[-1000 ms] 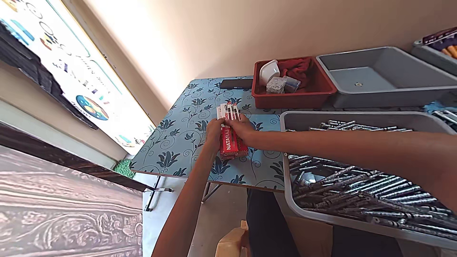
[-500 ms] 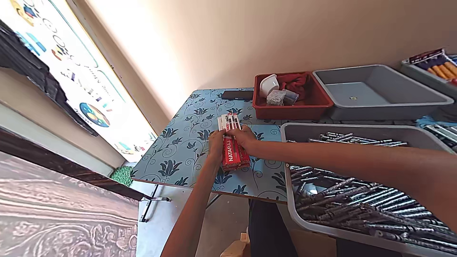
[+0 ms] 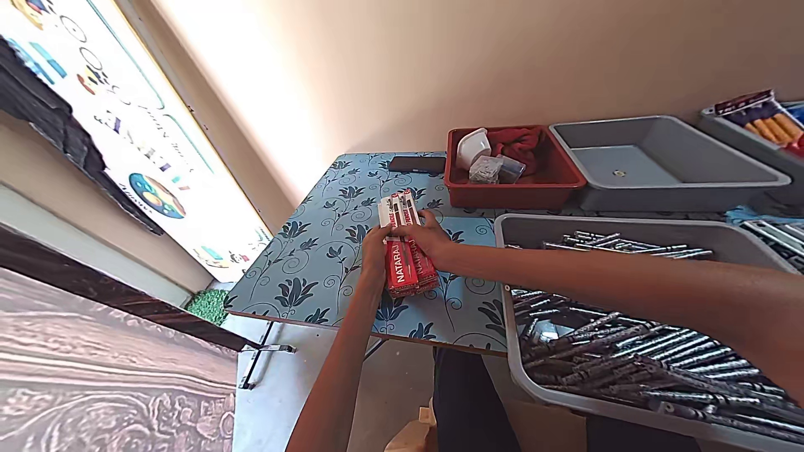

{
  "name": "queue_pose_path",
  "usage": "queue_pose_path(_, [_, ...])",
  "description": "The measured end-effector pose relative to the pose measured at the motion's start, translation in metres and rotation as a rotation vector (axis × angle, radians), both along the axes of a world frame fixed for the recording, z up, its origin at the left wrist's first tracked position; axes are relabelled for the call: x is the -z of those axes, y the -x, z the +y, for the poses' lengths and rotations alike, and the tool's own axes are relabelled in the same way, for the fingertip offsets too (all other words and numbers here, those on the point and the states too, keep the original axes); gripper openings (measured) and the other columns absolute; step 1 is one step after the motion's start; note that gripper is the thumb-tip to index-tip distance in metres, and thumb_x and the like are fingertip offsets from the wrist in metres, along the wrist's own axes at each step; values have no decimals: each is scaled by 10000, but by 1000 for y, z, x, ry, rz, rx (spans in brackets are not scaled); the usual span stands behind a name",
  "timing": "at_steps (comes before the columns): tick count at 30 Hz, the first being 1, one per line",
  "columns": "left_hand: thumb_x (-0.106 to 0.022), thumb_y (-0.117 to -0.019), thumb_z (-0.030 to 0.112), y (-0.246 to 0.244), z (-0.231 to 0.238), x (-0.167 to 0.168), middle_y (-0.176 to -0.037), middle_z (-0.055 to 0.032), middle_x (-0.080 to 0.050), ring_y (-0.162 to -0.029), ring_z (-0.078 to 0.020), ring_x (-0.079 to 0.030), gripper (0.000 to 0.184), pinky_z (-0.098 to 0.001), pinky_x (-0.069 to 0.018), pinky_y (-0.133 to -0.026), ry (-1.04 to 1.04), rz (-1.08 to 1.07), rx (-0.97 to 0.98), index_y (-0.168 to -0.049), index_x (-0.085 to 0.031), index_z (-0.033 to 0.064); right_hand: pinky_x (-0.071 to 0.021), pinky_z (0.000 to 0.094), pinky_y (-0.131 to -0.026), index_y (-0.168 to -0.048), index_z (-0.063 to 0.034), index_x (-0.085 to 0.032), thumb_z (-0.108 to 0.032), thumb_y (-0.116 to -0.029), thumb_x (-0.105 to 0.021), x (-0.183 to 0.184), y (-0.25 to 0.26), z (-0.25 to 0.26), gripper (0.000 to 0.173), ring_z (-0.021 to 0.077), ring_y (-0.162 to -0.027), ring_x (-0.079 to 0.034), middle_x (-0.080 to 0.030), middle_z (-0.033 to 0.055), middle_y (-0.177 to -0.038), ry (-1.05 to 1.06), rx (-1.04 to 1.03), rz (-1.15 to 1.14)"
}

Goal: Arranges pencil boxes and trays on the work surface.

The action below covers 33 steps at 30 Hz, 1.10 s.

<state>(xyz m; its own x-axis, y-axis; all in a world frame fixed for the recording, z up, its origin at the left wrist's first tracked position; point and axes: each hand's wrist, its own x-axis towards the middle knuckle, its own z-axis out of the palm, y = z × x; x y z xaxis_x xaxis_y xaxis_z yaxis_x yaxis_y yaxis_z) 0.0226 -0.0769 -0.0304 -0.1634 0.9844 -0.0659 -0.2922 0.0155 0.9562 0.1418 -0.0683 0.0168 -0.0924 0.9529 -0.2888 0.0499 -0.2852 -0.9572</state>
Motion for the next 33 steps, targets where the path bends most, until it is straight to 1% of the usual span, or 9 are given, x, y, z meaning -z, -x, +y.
queue_pose_path(6, [-473, -1040, 267, -2, 2, -2, -835, -22, -652, -688, -91, -637, 217, -270, -542, -613, 18, 3, -16, -1084, -614, 109, -537, 517, -859, -1582, -189, -239, -158, -904, -753, -7, -3, -11, 851, 345, -1061, -634, -597, 240, -1278, 10, -19, 51])
queue_pose_path(13, [-499, -1037, 335, -5, -7, -21, -831, -39, -635, -659, -106, -608, 269, -284, -516, -593, 123, 81, -57, -1106, -628, 110, -561, 482, -789, -1586, -203, -238, -176, -870, -776, 0, -2, 2, 896, 312, -963, -658, -629, 217, -1205, 39, -44, 133])
queue_pose_path(19, [-474, -1043, 300, -2, 5, -38, -848, -59, -639, -694, -133, -624, 257, -324, -538, -630, 55, 132, -41, -1079, -610, 85, -572, 440, -761, -1570, -193, -272, -183, -899, -756, -13, -2, 7, 827, 272, -907, -672, -650, 189, -1144, 13, -56, 224])
queue_pose_path(23, [-418, -1060, 344, -14, 4, -68, -864, -61, -634, -694, -126, -617, 317, -311, -528, -619, 39, 202, -32, -1128, -602, 96, -583, 445, -776, -1576, -192, -275, -142, -893, -746, -38, -10, 16, 831, 282, -941, -677, -643, 199, -1176, -17, -61, 235])
queue_pose_path(26, [-360, -1101, 300, -41, 6, -107, -912, -95, -598, -758, -158, -598, 331, -340, -520, -683, 61, 249, -37, -1158, -559, 42, -562, 464, -854, -1607, -193, -252, -171, -935, -715, -67, -32, 17, 816, 298, -1054, -652, -605, 203, -1292, -68, -74, 198])
queue_pose_path(28, [-356, -1098, 285, -63, 12, -129, -887, -88, -606, -740, -155, -610, 317, -334, -527, -667, 40, 286, -31, -1112, -565, 46, -576, 458, -843, -1591, -190, -271, -177, -945, -702, -85, -52, 21, 776, 290, -1044, -664, -617, 193, -1268, -110, -63, 212])
queue_pose_path(30, [-357, -1097, 284, -90, 17, -148, -910, -89, -613, -762, -158, -616, 317, -339, -531, -683, 7, 291, 20, -1149, -563, 48, -587, 449, -799, -1550, -172, -307, -187, -947, -694, -103, -80, 24, 717, 283, -992, -677, -637, 184, -1204, -139, -31, 219])
queue_pose_path(32, [-357, -1096, 284, -123, 23, -165, -860, -63, -605, -722, -135, -608, 307, -318, -526, -654, -33, 290, 67, -1084, -570, 62, -582, 433, -797, -1577, -174, -281, -203, -960, -676, -121, -113, 23, 733, 270, -995, -669, -634, 176, -1214, -170, 7, 192])
queue_pose_path(33, [-355, -1093, 277, -141, 26, -172, -819, -41, -604, -686, -118, -611, 297, -300, -532, -624, -52, 285, 95, -1045, -570, 79, -586, 430, -803, -1558, -165, -310, -215, -962, -678, -129, -131, 24, 702, 265, -1001, -676, -638, 170, -1213, -189, 41, 168])
